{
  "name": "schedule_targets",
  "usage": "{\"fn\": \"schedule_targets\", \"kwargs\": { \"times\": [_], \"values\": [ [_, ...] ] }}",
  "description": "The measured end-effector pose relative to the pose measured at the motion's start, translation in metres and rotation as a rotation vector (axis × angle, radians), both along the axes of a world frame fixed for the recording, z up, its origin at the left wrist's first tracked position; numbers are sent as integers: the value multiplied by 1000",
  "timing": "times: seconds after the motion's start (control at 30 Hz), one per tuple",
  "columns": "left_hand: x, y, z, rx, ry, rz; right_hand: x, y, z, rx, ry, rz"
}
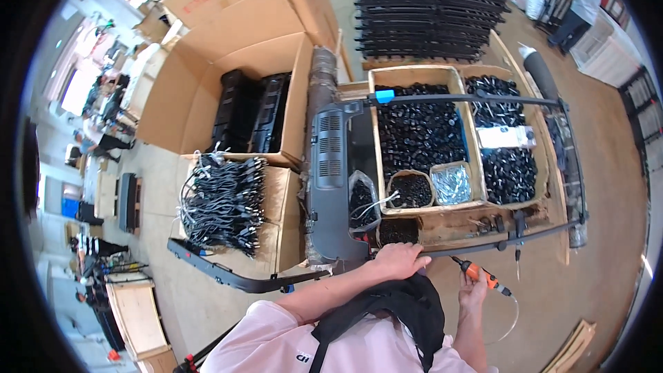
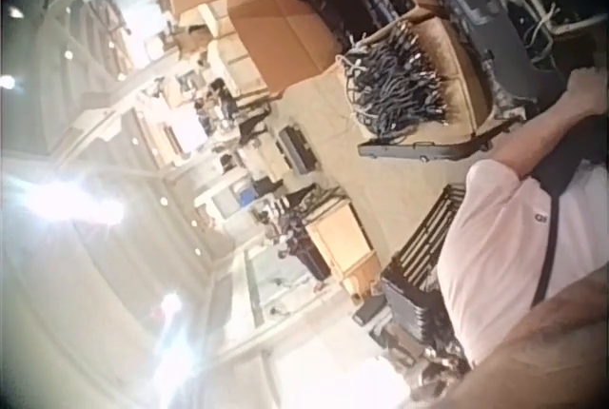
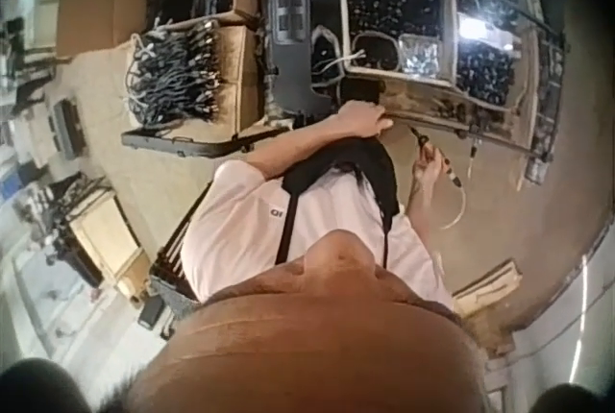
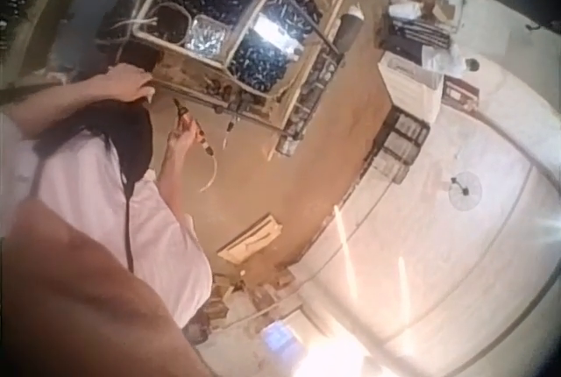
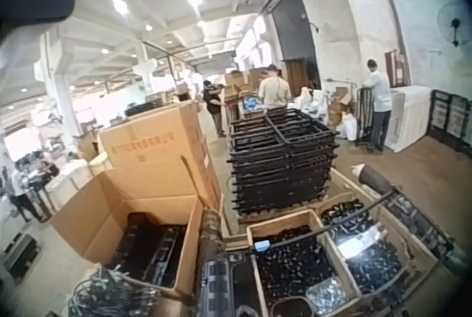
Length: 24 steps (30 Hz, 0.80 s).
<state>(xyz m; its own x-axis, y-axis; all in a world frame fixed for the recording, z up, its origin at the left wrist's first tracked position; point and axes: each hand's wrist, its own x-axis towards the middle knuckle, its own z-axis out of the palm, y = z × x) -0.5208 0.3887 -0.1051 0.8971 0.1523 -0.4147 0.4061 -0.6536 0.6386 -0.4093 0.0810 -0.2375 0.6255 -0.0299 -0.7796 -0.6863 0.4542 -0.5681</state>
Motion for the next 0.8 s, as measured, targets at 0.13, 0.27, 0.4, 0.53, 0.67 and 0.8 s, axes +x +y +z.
{"fn": "schedule_targets", "kwargs": {
  "times": [0.13,0.27,0.4,0.53,0.67,0.8],
  "values": [
    [14,-7,9,78,210,30,35,40,-89,122,30,107],
    [23,-13,19,157,286,90,60,99,-117,170,96,185],
    [29,-19,19,233,267,119,73,114,-136,190,249,424],
    [34,-19,17,187,393,166,54,95,-99,255,266,901],
    [34,-18,20,166,435,194,62,63,3,61,166,1681],
    [40,-15,27,124,438,247,99,48,69,-48,-18,2110]
  ]
}}
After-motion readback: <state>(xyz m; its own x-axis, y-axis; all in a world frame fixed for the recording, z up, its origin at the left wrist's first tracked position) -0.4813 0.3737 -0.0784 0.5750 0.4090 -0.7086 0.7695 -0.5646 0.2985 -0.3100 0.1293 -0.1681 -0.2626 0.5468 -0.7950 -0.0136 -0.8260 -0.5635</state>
